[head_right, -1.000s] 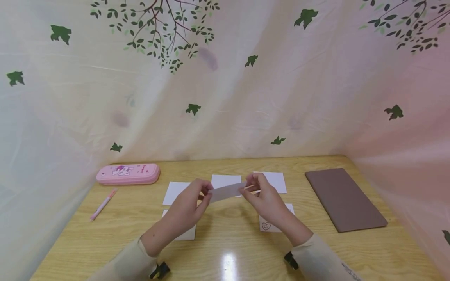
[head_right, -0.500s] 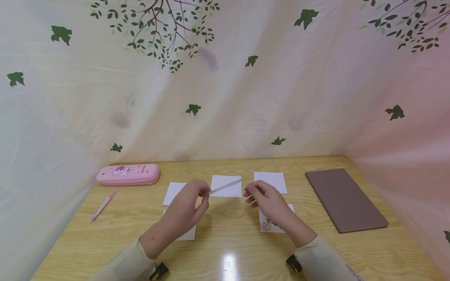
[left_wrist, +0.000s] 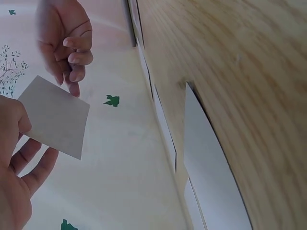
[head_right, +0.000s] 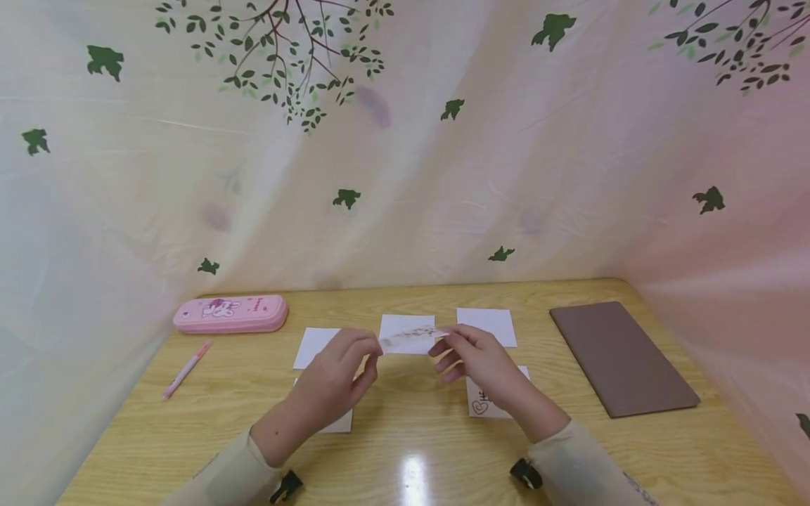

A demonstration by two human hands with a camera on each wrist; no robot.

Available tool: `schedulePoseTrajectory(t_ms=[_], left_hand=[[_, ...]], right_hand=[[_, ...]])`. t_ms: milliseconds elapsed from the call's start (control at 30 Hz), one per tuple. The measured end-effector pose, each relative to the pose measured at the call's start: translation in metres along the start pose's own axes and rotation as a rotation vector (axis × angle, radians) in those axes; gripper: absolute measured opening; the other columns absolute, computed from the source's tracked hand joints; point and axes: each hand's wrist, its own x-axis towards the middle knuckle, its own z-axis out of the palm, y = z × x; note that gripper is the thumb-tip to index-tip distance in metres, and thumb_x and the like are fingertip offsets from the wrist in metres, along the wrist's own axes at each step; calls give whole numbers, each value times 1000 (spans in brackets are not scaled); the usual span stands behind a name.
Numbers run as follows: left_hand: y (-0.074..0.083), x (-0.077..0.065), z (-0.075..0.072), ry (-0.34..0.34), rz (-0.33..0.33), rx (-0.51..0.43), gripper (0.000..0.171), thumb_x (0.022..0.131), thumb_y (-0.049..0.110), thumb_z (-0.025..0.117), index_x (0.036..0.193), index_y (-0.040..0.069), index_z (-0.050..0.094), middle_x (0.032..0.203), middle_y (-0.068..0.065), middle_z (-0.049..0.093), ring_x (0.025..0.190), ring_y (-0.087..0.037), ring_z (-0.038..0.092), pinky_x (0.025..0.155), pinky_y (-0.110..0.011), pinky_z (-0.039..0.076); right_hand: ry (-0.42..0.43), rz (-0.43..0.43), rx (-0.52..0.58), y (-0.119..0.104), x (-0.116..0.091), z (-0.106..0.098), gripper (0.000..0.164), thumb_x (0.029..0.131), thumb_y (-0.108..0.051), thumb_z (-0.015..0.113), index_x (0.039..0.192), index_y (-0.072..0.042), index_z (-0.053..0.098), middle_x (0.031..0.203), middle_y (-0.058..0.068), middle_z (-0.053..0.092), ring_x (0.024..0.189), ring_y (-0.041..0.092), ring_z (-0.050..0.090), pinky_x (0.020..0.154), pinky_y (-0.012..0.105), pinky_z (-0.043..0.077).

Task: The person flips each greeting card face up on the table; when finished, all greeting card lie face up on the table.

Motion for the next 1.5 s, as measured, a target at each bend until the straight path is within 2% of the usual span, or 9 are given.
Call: schedulePoseTrajectory(t_ms=[133, 267, 400, 533, 633, 767, 1033, 1267, 1500], left_hand=[[-3, 0, -1, -28, 26, -20, 18, 90, -3, 64, 106, 7, 65, 107, -3, 68, 97, -18, 66, 87, -25, 62], [-7, -2, 0, -65, 43, -52, 25, 85, -4, 72, 106, 8, 65, 107, -2, 68, 99, -17, 65, 89, -26, 61], [-10, -5, 2, -97, 73, -77, 26, 84, -4, 73, 105, 9, 66, 107, -1, 69, 101, -18, 65, 92, -26, 60], [-12, -7, 2, -125, 103, -75, 26, 82, -3, 73, 103, 11, 65, 107, 0, 69, 101, -17, 64, 93, -25, 59], [-12, -8, 2, -146, 111, -64, 27, 81, -2, 75, 103, 12, 65, 107, 1, 70, 102, -16, 64, 94, -24, 59], [-12, -10, 0, -168, 117, -47, 29, 80, -1, 78, 103, 12, 66, 109, 2, 70, 104, -16, 65, 95, -23, 58], [-12, -12, 1, -201, 123, -27, 33, 80, 4, 85, 104, 13, 65, 110, 2, 70, 107, -17, 65, 98, -23, 58], [-11, -14, 0, -251, 76, -26, 27, 86, 7, 84, 104, 15, 65, 113, 3, 70, 111, -16, 65, 101, -22, 57], [-10, -17, 2, -270, 52, -21, 26, 87, 8, 85, 105, 16, 66, 115, 4, 70, 112, -16, 64, 103, -24, 56]], right_hand=[[14, 18, 36, -3, 1, -1, 50, 116, -32, 45, 149, 5, 50, 124, 18, 70, 94, 16, 72, 80, 31, 65], [33, 42, 93, -4, 4, -1, 52, 116, -32, 46, 152, 6, 48, 116, 5, 72, 91, 14, 73, 79, 28, 65], [38, 59, 136, -5, 6, -1, 54, 116, -31, 47, 153, 8, 46, 110, -4, 73, 92, 13, 71, 79, 27, 64], [57, 69, 128, -6, 7, 0, 52, 115, -29, 48, 153, 7, 47, 113, -3, 72, 97, 12, 70, 83, 30, 65], [74, 80, 111, -6, 8, 0, 52, 114, -28, 51, 153, 6, 47, 113, -3, 70, 98, 10, 69, 85, 27, 64], [92, 100, 106, -6, 8, 0, 50, 114, -25, 52, 153, 6, 49, 109, -4, 69, 95, 9, 66, 81, 21, 60], [82, 106, 108, -4, 8, -1, 53, 111, -24, 58, 153, 7, 47, 105, -4, 66, 89, 9, 63, 78, 22, 59], [93, 113, 112, -2, 8, 0, 52, 110, -22, 61, 151, 6, 47, 105, -3, 64, 88, 12, 62, 78, 23, 61], [92, 109, 89, 0, 7, 0, 51, 110, -22, 60, 150, 5, 47, 108, -1, 65, 93, 13, 64, 80, 25, 61]])
